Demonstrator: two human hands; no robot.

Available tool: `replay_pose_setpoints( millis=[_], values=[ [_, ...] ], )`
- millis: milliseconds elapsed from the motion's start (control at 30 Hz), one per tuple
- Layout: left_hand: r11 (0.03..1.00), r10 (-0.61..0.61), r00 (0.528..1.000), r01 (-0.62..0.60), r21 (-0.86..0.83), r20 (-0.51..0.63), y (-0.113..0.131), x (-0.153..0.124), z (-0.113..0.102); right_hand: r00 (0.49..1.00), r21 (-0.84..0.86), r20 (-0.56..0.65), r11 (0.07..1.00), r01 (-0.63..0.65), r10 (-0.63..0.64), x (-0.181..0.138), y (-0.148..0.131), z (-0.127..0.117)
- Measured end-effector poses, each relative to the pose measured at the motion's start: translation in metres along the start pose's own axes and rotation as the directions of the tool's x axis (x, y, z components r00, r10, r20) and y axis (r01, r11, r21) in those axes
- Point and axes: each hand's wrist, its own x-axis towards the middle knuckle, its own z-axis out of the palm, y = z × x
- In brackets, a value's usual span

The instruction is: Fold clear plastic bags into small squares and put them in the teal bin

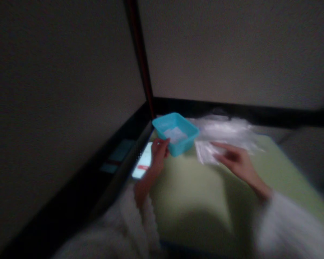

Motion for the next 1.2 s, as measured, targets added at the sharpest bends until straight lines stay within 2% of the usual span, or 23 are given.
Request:
replay_pose_setpoints(
  millis=[133, 400, 667, 833, 1200],
  values=[
    [0.996, -0.086, 0.996, 0.086, -0.009, 0.030, -0.003, 0.006, -0.004, 0.994, -0.024, 0.091, 0.998, 0.062, -0.059, 0.024, -0.014, 0.003],
    [0.987, -0.153, 0.986, 0.155, -0.028, 0.063, -0.001, 0.007, -0.004, 0.989, -0.050, 0.106, 0.993, 0.105, -0.099, 0.052, -0.012, 0.006],
    [0.981, -0.191, 0.967, 0.193, 0.005, 0.169, 0.008, -0.025, 0.004, 0.998, -0.065, 0.010, 0.996, 0.056, -0.056, 0.055, -0.010, -0.012],
    [0.983, -0.176, 0.926, 0.184, 0.010, 0.335, 0.003, -0.046, 0.009, 0.998, -0.123, -0.009, 0.991, 0.056, -0.058, 0.055, -0.013, -0.017],
    [0.971, -0.189, 0.857, 0.236, -0.039, 0.479, 0.000, -0.078, 0.019, 0.979, -0.300, 0.119, 0.934, 0.193, -0.164, 0.052, -0.008, -0.011]
  ],
)
